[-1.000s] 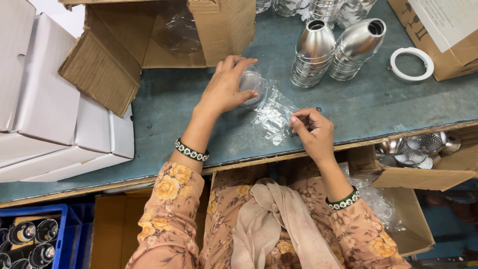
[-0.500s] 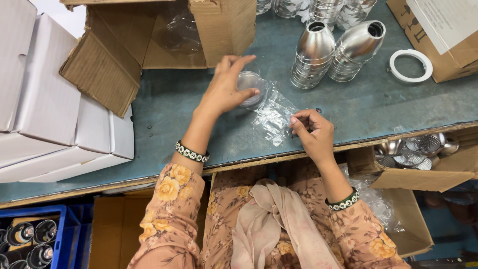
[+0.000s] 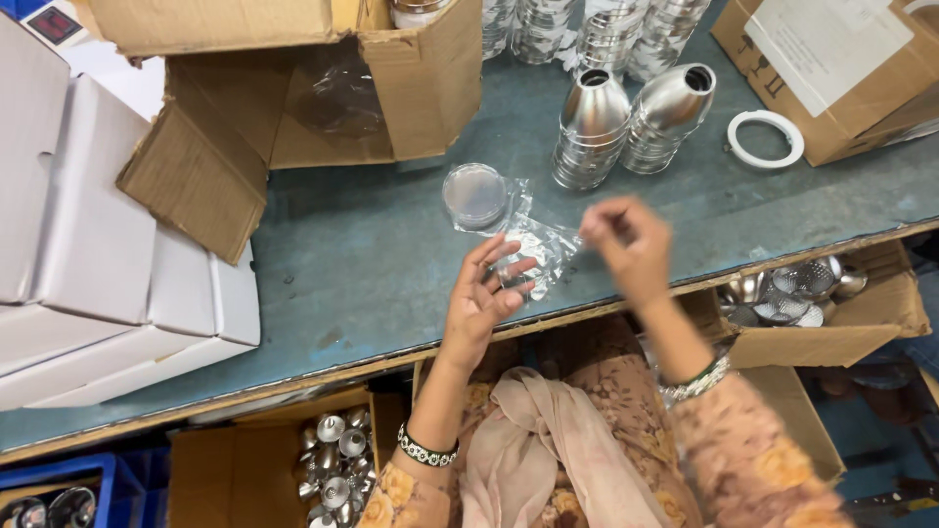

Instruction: The person sits on the floor and repeatedly picks up small silver metal cups, places them into clear plastic bags, and sets the packaged items aside. The person also handles stacks of cups and plastic lids on the table.

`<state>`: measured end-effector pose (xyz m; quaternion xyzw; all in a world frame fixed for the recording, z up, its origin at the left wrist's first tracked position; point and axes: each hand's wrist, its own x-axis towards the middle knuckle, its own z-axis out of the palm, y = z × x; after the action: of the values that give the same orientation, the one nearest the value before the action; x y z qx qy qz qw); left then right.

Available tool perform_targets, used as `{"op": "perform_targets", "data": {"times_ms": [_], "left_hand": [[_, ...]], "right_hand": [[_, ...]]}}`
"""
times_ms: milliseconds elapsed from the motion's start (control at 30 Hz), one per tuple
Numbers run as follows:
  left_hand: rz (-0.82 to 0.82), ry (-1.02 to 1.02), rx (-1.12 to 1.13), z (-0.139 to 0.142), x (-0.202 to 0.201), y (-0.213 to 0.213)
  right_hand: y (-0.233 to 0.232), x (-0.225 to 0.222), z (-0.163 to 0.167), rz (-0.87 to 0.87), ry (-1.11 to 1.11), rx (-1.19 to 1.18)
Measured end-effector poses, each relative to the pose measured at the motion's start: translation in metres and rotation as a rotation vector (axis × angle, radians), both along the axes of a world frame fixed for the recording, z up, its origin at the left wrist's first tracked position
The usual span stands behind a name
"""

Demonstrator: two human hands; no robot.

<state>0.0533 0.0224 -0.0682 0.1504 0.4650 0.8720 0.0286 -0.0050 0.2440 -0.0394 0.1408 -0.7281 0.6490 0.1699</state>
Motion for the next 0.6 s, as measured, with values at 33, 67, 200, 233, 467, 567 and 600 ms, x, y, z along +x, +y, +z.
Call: {"op": "perform_targets", "data": {"times_ms": [33,67,200,233,467,567,600], "left_hand": [[-0.027,-0.001,0.018,-0.003,0.000,-0.004],[-0.052,-0.004,0.036,-0.006,-0.001,-0.008],[-0.143,-0.074,0.094,-0.005,-0.012,-0.017],[-0.141,-0.101,0.116,-0.004,-0.014,-0.020],[-0.178,-0.162,0.223,-0.003,-0.018,-0.033],[-0.187,-0.142,0.181,-0.006,-0.019,-0.033],[-0.189,-0.134,0.176,-0.007,-0.019,-0.032]], "right_hand": [[0.004,-0.009,0.015,-0.053,0.121,0.121],[0.009,-0.020,0.030,-0.102,0.240,0.243],[0.015,-0.082,0.083,-0.221,0.627,0.791],[0.014,-0.095,0.091,-0.218,0.638,0.917],[0.011,-0.140,0.103,-0.087,0.396,1.189],[0.015,-0.142,0.097,-0.074,0.416,1.161],[0.015,-0.142,0.096,-0.067,0.422,1.138]]}}
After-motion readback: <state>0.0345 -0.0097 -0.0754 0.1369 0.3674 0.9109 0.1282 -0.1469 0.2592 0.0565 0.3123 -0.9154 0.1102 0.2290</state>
